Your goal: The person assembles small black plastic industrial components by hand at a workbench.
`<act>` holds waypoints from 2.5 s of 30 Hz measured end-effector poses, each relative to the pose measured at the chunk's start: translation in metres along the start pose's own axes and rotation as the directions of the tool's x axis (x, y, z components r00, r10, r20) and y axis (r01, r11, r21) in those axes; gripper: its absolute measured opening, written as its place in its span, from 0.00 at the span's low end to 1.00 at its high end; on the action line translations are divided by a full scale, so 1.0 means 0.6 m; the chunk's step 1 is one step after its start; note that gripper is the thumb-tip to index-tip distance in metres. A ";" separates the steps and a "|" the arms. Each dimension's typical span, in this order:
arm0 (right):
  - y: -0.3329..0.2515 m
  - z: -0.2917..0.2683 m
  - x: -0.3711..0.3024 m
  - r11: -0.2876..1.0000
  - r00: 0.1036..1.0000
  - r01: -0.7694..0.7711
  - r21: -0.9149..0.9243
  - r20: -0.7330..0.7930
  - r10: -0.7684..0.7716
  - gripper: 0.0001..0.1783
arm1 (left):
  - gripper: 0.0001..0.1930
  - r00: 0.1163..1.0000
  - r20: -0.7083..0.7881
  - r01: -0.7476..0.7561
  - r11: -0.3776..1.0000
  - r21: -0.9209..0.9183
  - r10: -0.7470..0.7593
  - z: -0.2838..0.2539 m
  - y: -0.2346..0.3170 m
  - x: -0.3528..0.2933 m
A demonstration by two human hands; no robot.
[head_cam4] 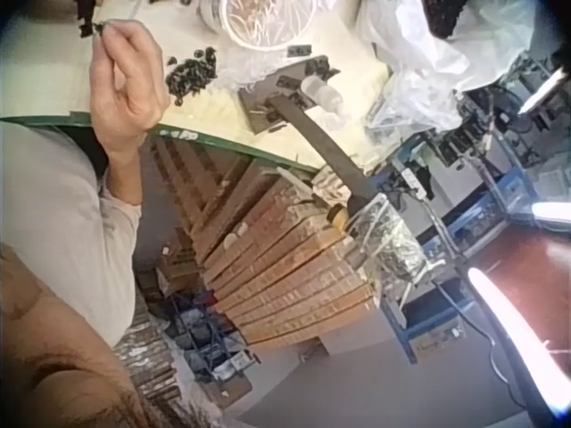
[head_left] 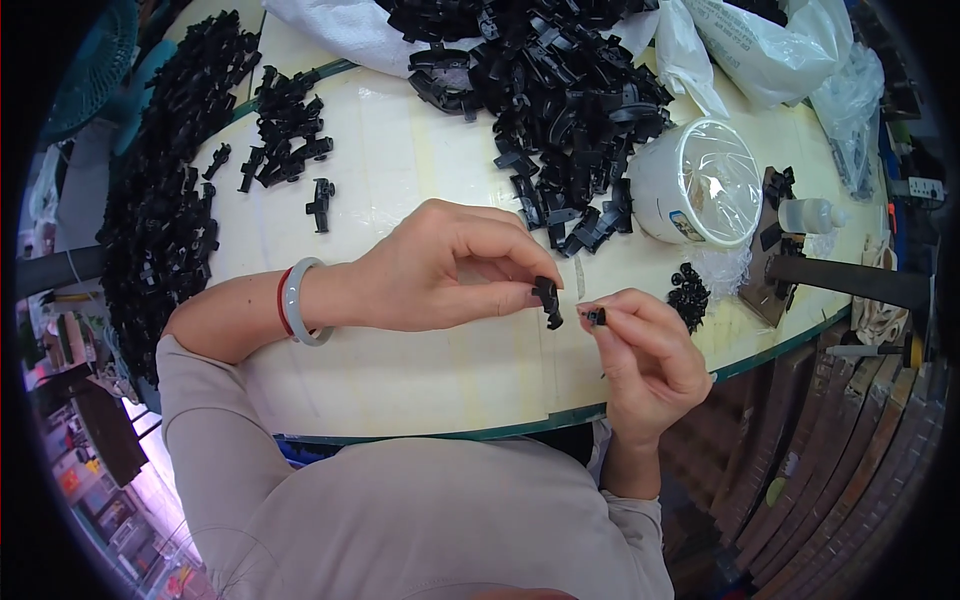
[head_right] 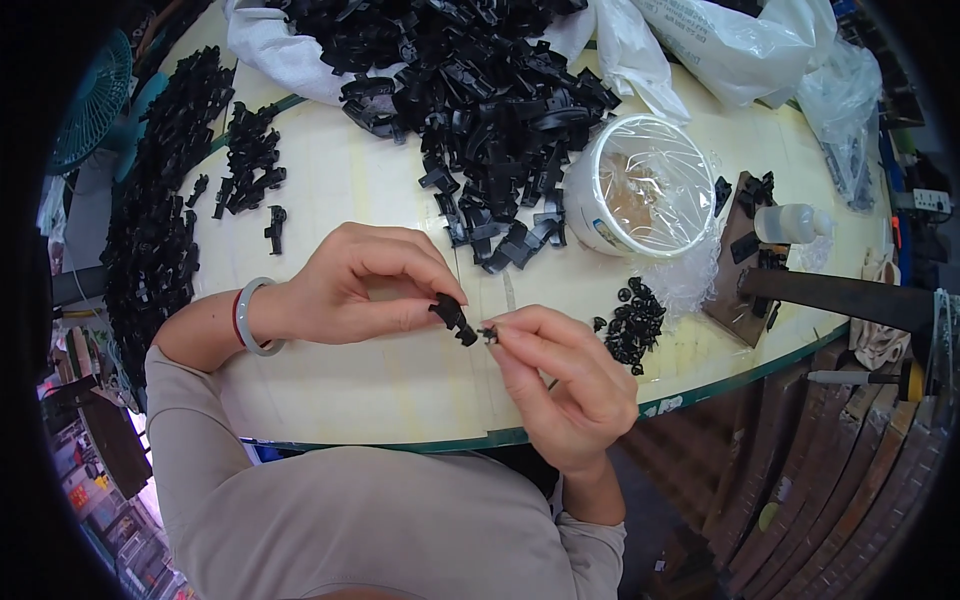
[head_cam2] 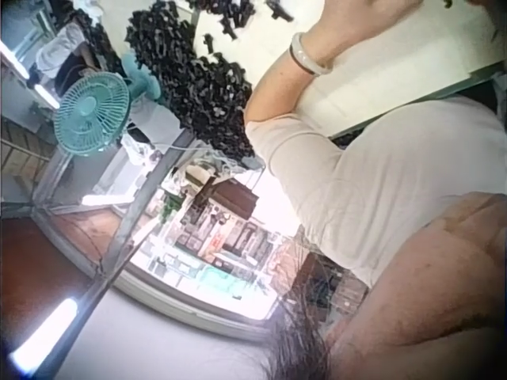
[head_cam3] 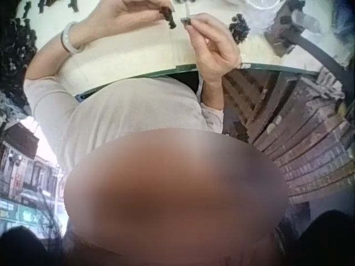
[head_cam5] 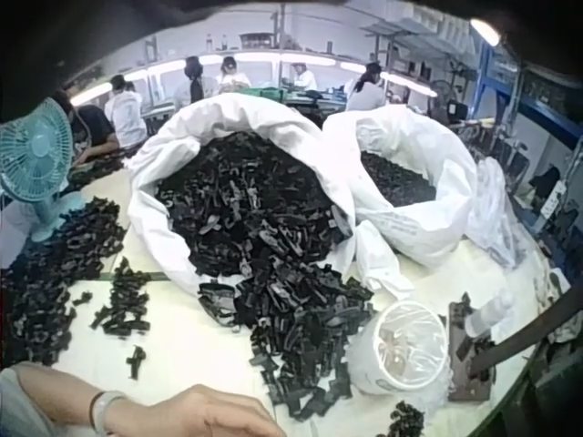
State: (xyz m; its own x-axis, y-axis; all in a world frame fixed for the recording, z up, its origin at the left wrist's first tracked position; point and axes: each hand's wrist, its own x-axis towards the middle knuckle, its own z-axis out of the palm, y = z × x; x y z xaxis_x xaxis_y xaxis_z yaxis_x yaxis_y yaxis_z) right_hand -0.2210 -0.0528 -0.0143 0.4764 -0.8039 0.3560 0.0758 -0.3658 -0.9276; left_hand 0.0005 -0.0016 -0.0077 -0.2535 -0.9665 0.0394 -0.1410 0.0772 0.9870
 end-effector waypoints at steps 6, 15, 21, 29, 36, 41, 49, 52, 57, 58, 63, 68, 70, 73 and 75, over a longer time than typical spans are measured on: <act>-0.011 0.015 0.003 0.997 0.992 0.070 -0.020 0.109 -0.067 0.14 | 0.11 0.977 0.043 0.190 0.765 -0.615 -0.208 0.013 -0.004 0.003; -0.022 0.020 0.031 0.945 0.978 0.193 -0.265 0.134 -0.162 0.13 | 0.16 0.929 0.196 0.367 0.710 -0.601 -0.314 0.001 0.006 0.003; -0.014 0.026 0.028 0.957 0.983 0.175 -0.229 0.098 -0.156 0.13 | 0.16 0.936 0.195 0.349 0.702 -0.621 -0.293 0.001 -0.001 0.004; -0.012 0.030 0.030 0.935 0.973 0.218 -0.281 0.132 -0.188 0.13 | 0.15 0.936 0.169 0.344 0.696 -0.631 -0.310 0.005 -0.006 -0.001; -0.003 0.011 0.031 0.871 0.932 0.348 -0.347 0.227 -0.282 0.18 | 0.12 0.936 0.121 0.344 0.785 -0.515 -0.331 0.006 0.000 0.005; 0.002 0.023 0.020 0.911 0.962 0.269 -0.313 0.132 -0.239 0.18 | 0.10 0.887 0.046 0.418 0.756 -0.504 -0.459 0.012 0.011 -0.009; -0.001 -0.102 0.044 0.625 0.995 0.008 -0.781 -0.059 -0.086 0.11 | 0.11 0.718 -0.398 0.556 0.814 -0.167 -0.571 -0.065 0.014 -0.075; 0.001 -0.107 0.060 0.576 0.999 0.039 -0.816 0.024 -0.034 0.08 | 0.11 0.615 -0.656 0.503 0.858 -0.100 -0.437 -0.083 0.009 -0.124; 0.007 -0.108 0.065 0.545 0.992 0.086 -0.834 0.123 0.031 0.06 | 0.09 0.496 -0.777 0.583 0.812 -0.032 -0.387 -0.073 0.028 -0.131; 0.006 -0.107 0.065 0.583 0.994 0.066 -0.810 0.106 0.035 0.06 | 0.09 0.586 -0.794 0.542 0.807 0.235 -0.162 -0.072 0.029 -0.133; -0.019 -0.093 0.047 0.938 0.937 -0.340 -0.062 0.065 0.343 0.03 | 0.09 0.855 -0.518 0.211 0.907 0.364 0.009 -0.028 0.050 -0.099; -0.013 -0.065 0.016 0.584 0.820 -0.563 0.584 0.303 0.486 0.04 | 0.11 0.972 -0.199 -0.083 0.977 0.195 0.122 0.034 0.034 -0.003; -0.013 -0.053 0.013 0.491 0.792 -0.595 0.636 0.361 0.493 0.04 | 0.13 0.986 -0.122 -0.106 0.993 0.058 0.113 0.050 0.028 0.012; -0.009 -0.034 0.009 0.374 0.756 -0.630 0.681 0.428 0.495 0.06 | 0.13 0.953 -0.217 -0.189 0.975 0.118 0.211 0.062 0.020 0.019; -0.008 -0.019 0.006 0.201 0.684 -0.679 0.706 0.508 0.523 0.07 | 0.13 0.928 -0.232 -0.253 0.951 0.180 0.291 0.063 0.007 0.019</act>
State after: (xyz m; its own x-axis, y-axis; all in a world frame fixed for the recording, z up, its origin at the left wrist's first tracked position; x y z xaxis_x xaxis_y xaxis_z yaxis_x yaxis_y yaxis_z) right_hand -0.2298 -0.0594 -0.0075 0.8107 -0.5030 -0.2997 0.3104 0.8032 -0.5084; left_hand -0.0391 -0.0033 -0.0087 -0.0541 -0.9315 0.3598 -0.2419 0.3618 0.9003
